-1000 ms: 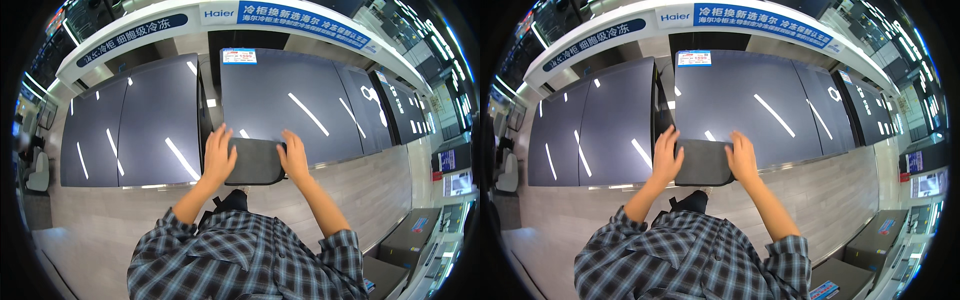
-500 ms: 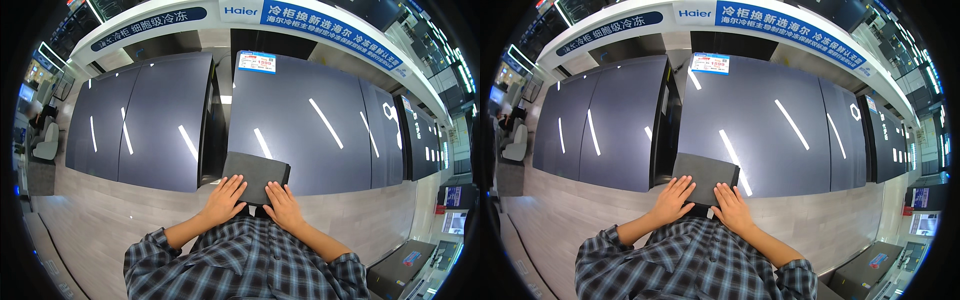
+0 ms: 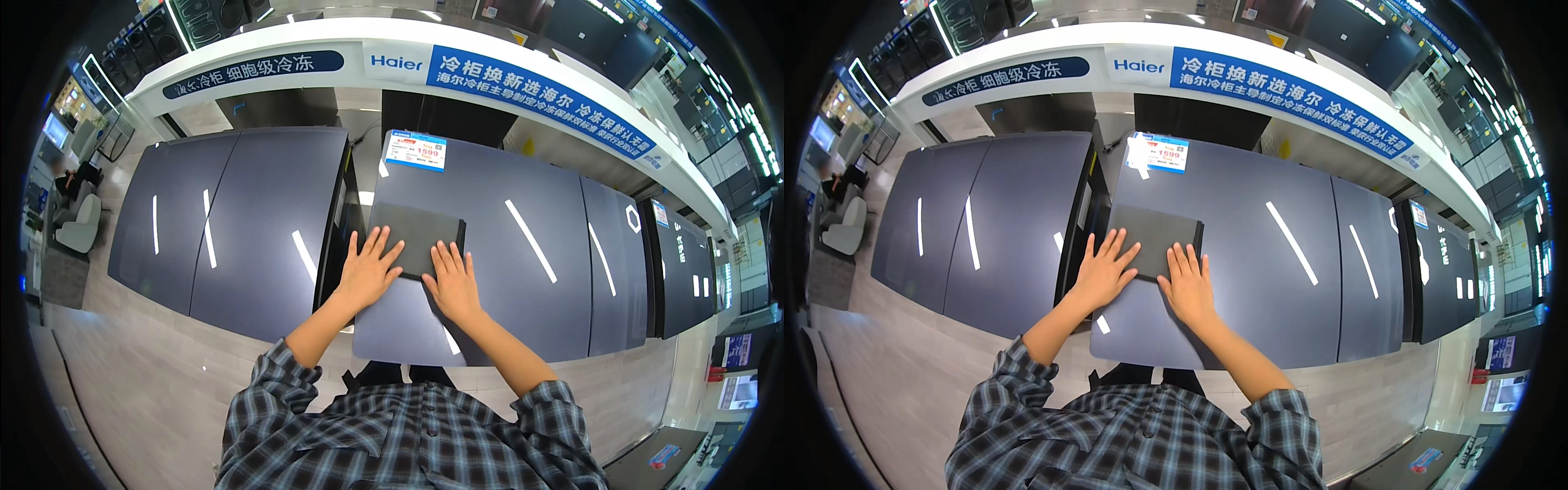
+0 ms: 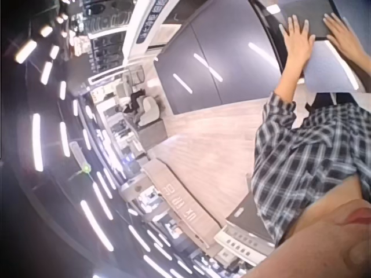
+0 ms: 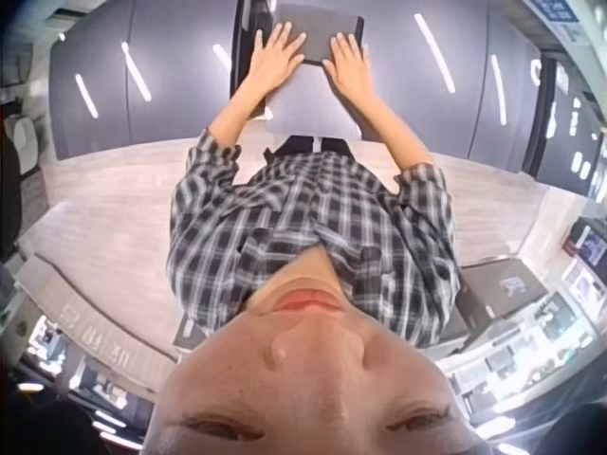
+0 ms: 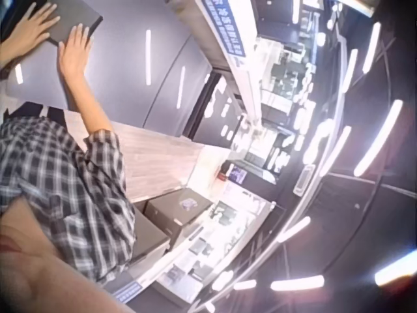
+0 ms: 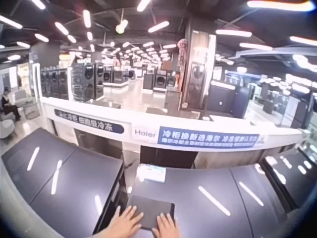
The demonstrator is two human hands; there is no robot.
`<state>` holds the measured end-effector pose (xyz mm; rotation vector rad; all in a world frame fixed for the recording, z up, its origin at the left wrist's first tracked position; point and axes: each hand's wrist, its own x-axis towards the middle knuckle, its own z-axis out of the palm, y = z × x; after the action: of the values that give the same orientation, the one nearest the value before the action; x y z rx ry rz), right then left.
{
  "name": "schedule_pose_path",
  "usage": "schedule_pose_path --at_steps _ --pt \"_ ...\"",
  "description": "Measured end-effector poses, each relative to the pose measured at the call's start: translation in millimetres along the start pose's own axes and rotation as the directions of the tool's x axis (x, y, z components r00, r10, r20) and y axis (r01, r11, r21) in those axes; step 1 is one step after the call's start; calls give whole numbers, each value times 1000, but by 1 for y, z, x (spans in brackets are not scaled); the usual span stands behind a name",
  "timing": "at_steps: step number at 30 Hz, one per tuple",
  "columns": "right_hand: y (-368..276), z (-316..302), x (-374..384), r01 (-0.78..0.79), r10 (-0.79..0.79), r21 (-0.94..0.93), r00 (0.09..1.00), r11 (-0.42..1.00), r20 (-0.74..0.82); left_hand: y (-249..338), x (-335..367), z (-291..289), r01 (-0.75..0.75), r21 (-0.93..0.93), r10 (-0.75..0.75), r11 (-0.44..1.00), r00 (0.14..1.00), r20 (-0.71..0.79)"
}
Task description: The person uses a small gray cloth to wipe the top surfaces of several chest freezers in an appliance store. They move from one unit to the next, rubbing the cloth across the lids in a repetitive motion.
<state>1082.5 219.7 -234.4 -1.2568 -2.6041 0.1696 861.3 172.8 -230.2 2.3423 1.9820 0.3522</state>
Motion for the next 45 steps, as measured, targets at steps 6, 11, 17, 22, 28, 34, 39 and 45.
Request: schedule_pose_path --at_steps 6,11,17,22,28,34,39,45 --pt "30 18 76 -221 221 22 975 975 -15 -29 77 23 59 -49 -63 997 993 -97" --pt "43 27 125 -336 335 38 942 941 29 -52 126 30 59 -59 -65 997 991 -115" --pt "60 31 178 -346 346 -25 938 938 34 -74 172 39 128 -42 -132 991 985 -114" --pt "76 30 207 -346 346 -18 934 938 93 -81 200 40 211 -92 -215 973 976 -38" --pt "84 22 213 -300 304 -53 944 953 130 -83 207 46 197 -129 -204 972 978 -44" --pt "110 19 201 -321 331 -93 936 943 122 -54 223 50 205 -107 -208 973 978 -11" --pt "159 2 179 -364 375 -107 920 925 114 -6 247 61 175 -149 -174 973 985 20" --pt "221 -25 151 -436 456 -140 871 889 181 62 283 85 148 -154 -146 977 989 25"
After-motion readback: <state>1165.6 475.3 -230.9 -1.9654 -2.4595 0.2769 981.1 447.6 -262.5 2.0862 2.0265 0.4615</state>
